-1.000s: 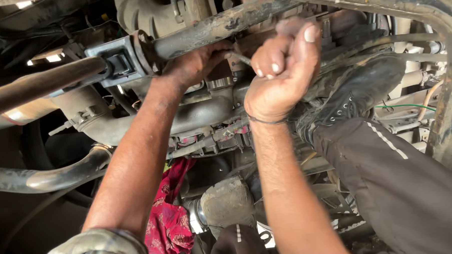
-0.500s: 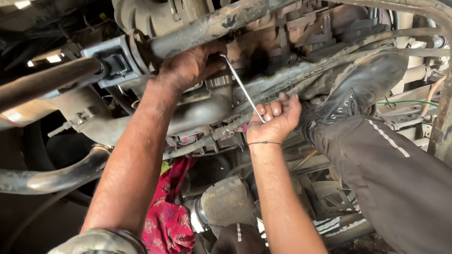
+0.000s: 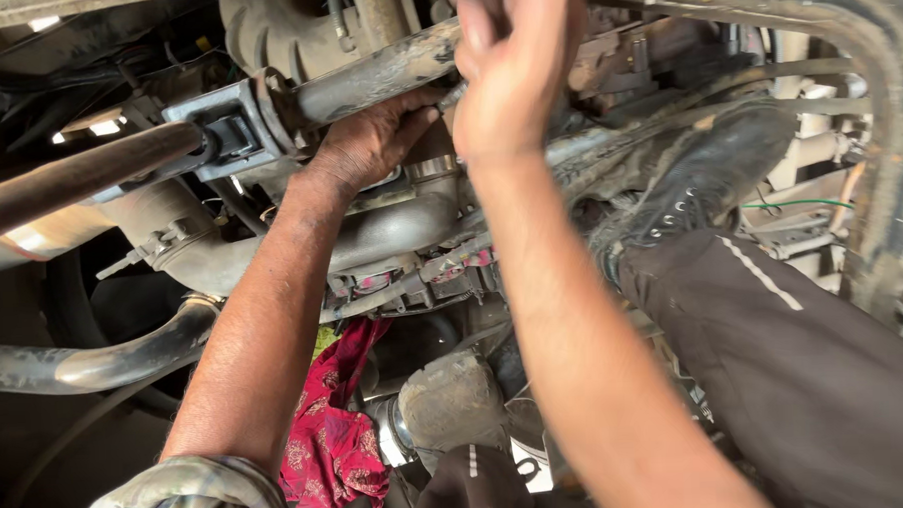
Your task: The person works under a vehicle, using a wrench to tighten bolts on a metal pipe or exhaust component. They adjust their position and reposition the pipe while continuing to secure fasteners.
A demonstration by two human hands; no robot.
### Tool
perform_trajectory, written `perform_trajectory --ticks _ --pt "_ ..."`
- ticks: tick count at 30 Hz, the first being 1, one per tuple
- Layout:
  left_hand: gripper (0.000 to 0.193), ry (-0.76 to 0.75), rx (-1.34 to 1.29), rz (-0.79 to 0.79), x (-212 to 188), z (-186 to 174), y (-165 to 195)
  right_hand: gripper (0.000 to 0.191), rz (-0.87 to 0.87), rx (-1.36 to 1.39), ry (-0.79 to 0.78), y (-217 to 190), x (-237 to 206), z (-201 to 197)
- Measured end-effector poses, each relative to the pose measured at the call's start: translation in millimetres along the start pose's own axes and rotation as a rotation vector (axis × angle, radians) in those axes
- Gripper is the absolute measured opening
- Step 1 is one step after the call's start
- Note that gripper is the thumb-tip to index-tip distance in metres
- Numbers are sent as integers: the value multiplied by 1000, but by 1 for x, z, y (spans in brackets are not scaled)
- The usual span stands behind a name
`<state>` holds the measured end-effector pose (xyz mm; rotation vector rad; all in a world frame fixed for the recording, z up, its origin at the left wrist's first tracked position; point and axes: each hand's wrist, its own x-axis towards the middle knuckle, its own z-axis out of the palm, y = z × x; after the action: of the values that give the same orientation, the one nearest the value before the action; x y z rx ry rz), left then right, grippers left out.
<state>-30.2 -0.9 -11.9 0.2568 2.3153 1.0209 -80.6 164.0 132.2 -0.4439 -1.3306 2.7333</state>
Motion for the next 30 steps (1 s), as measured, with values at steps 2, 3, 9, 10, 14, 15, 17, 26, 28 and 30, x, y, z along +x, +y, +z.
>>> perform_trajectory --ticks 2,3,9,10,14,15,17,26,28,30 --pt "35 53 -53 131 4 1 -4 37 -23 38 65 5 1 -9" --pt "34 118 12 197 7 2 -6 40 -44 62 84 9 0 -14" --pt "51 247 253 118 8 17 -9 37 -275 -367 -63 11 -27 -20" --pt "52 236 321 116 8 17 -7 39 -241 -250 -20 7 -31 -23" --pt "57 198 620 134 11 6 1 38 -151 -27 246 3 -59 -73" --pt "49 179 442 135 10 3 3 38 -88 45 369 9 -71 -93" --pt "37 137 80 132 8 -1 8 40 36 209 564 30 -93 -128" --pt "31 -66 148 -1 1 -14 24 34 378 400 876 59 -111 -146" --pt "34 -77 155 -65 2 -14 25 36 306 411 825 50 -109 -141" --pt "38 -86 111 -63 1 -12 22 36 274 363 796 41 -110 -129"
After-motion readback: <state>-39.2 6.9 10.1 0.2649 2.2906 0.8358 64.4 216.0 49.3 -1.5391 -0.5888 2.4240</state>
